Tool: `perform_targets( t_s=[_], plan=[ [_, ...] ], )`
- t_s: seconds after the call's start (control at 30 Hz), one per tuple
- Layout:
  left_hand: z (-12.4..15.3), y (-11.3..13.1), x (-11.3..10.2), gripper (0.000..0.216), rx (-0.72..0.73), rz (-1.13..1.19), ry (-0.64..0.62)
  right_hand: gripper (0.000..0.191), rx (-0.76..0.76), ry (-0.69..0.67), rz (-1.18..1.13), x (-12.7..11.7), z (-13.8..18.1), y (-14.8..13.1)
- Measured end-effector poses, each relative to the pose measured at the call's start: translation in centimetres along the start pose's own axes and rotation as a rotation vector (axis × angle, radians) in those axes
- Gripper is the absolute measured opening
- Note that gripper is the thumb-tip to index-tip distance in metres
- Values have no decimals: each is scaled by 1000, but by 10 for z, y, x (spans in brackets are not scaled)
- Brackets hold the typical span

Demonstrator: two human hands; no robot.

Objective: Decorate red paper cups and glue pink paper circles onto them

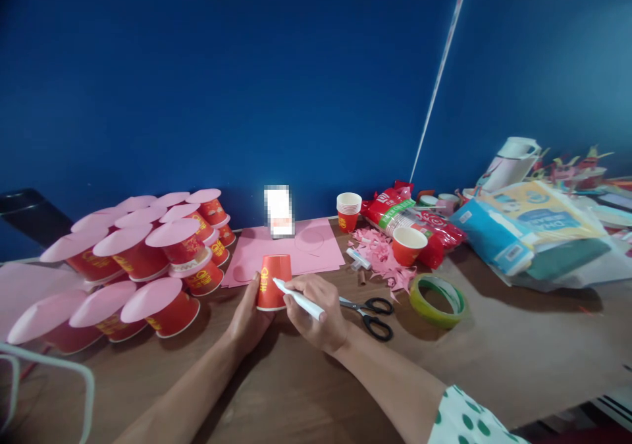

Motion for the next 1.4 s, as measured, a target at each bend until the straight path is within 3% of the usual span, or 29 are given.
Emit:
perform_targets(
  t_s=[0.37, 1.0, 1.23, 1.4],
  plan=[
    [0, 0, -2, 41, 4, 0, 21, 11, 8, 0, 23, 0, 0, 3],
    [2, 3, 9, 40, 72, -78, -108, 11, -34, -47, -20, 4, 0, -3],
    [2, 3, 3, 40, 77, -83, -37, 12, -7, -18, 17, 1, -2, -1],
    [0, 3, 2, 40, 96, -128, -61, 12, 0, -16, 20, 0, -2, -1]
  ],
)
Point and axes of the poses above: each hand's wrist, its own z-axis away from the middle knuckle, its own x-axis out of the palm, y = z × x, the point moved 10 cm from there along -z, towards the middle knuckle, and after that the axes turned 7 degrees about y, right-handed, at the moved point
